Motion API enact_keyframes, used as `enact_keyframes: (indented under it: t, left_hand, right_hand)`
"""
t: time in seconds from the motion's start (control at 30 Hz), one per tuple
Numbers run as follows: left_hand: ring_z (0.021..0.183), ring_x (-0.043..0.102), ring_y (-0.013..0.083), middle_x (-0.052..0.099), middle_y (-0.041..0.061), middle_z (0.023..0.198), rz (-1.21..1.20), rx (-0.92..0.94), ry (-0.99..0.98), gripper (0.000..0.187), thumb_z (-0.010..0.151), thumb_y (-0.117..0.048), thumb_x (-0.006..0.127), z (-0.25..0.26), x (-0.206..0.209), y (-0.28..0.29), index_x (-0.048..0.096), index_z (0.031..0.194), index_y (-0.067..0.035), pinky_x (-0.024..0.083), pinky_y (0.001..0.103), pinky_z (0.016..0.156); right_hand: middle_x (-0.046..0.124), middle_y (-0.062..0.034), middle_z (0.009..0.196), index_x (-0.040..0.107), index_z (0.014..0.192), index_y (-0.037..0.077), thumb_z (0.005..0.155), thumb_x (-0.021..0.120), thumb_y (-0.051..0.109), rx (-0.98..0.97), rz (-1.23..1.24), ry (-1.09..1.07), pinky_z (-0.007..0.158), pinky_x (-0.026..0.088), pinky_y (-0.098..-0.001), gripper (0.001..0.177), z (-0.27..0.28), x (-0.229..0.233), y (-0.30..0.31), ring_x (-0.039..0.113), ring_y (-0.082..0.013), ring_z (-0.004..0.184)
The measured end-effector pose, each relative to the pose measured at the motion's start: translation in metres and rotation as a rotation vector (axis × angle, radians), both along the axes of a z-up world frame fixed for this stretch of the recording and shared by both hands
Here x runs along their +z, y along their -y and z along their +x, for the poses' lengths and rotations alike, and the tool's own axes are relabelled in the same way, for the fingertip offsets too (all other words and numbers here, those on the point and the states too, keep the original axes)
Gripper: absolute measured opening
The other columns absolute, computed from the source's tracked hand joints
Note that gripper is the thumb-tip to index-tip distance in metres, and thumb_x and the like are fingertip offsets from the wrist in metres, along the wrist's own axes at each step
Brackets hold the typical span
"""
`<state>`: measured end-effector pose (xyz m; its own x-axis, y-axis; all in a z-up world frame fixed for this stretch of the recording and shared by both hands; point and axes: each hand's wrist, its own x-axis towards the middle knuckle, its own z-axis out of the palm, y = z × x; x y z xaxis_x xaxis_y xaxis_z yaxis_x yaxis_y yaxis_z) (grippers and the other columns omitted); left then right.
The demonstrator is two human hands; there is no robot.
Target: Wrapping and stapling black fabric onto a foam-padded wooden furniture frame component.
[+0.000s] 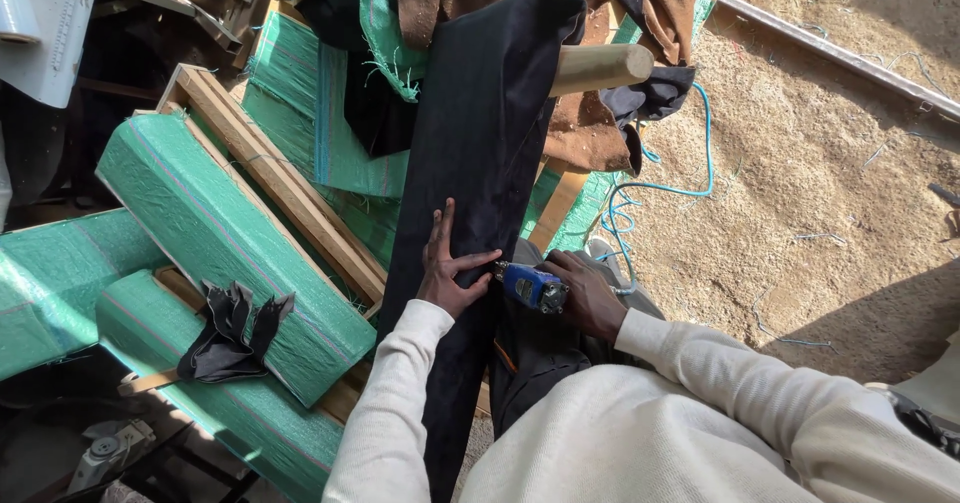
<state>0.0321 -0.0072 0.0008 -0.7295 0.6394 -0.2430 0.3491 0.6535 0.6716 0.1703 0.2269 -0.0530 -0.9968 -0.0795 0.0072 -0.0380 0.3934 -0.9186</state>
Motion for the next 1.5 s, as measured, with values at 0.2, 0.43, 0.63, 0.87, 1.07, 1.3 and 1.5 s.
enact_keyframes:
  t: [0.2,0.43,0.63,0.87,1.07,1.3,1.5]
  left_hand:
    - [0.158,0.003,0.0446,0.002,0.010,0.175,-0.009,0.002,0.010,0.048,0.081,-0.024,0.080,0.000,0.002,-0.002,0.075,0.122,-0.049,0.022,0.058,0.120]
    - [0.158,0.004,0.0451,0.003,0.011,0.175,-0.012,-0.007,-0.014,0.049,0.081,-0.023,0.081,0.000,-0.001,-0.001,0.075,0.121,-0.050,0.024,0.056,0.119]
    - [0.159,0.004,0.0438,0.003,0.009,0.175,-0.023,0.007,-0.028,0.048,0.080,-0.025,0.082,-0.001,-0.003,-0.003,0.075,0.120,-0.051,0.025,0.054,0.118]
    - [0.159,0.004,0.0435,0.004,0.009,0.175,-0.041,0.001,-0.030,0.047,0.080,-0.026,0.082,0.000,0.000,-0.003,0.075,0.118,-0.052,0.024,0.054,0.119]
    - [0.158,0.000,0.0457,0.000,0.011,0.175,-0.025,-0.012,0.010,0.046,0.083,-0.026,0.080,0.000,0.002,-0.001,0.074,0.122,-0.050,0.021,0.056,0.119]
    - [0.158,-0.006,0.0471,-0.006,0.011,0.175,-0.039,-0.048,0.078,0.054,0.080,-0.027,0.082,-0.004,0.005,0.004,0.072,0.128,-0.050,0.017,0.061,0.120]
    - [0.155,-0.014,0.0486,-0.018,0.011,0.173,-0.106,-0.119,0.163,0.073,0.075,-0.024,0.085,-0.011,0.018,0.003,0.063,0.138,-0.054,0.013,0.067,0.120]
  right_hand:
    - [0.062,-0.0131,0.104,0.061,0.109,0.010,0.075,0.070,0.026,0.032,0.082,0.035,0.061,0.055,-0.0601,0.038,-0.006,0.011,-0.002,0.060,-0.0494,0.091]
    - [0.058,-0.0064,0.099,0.056,0.103,0.012,0.069,0.070,0.027,0.075,0.172,0.094,0.059,0.056,-0.0578,0.040,-0.006,-0.001,0.001,0.061,-0.0430,0.096]
    - [0.060,-0.0123,0.105,0.059,0.108,0.007,0.059,0.071,0.016,0.077,0.145,0.101,0.058,0.055,-0.0614,0.051,-0.006,-0.001,0.004,0.060,-0.0508,0.096]
    - [0.062,-0.0117,0.105,0.060,0.107,0.010,0.065,0.072,0.017,0.064,0.046,0.039,0.067,0.058,-0.0582,0.044,-0.004,-0.003,-0.005,0.062,-0.0515,0.091]
    - [0.060,-0.0094,0.104,0.061,0.104,0.010,0.075,0.070,0.021,0.060,0.040,0.009,0.062,0.055,-0.0543,0.032,0.009,-0.003,-0.008,0.060,-0.0435,0.086]
    - [0.060,-0.0073,0.106,0.062,0.105,0.012,0.086,0.065,0.031,0.050,-0.028,-0.029,0.061,0.055,-0.0505,0.028,0.003,0.005,-0.003,0.062,-0.0407,0.088]
    - [0.059,-0.0098,0.105,0.062,0.106,0.010,0.087,0.066,0.030,0.076,-0.064,-0.028,0.061,0.054,-0.0517,0.028,0.002,0.008,0.005,0.061,-0.0425,0.087]
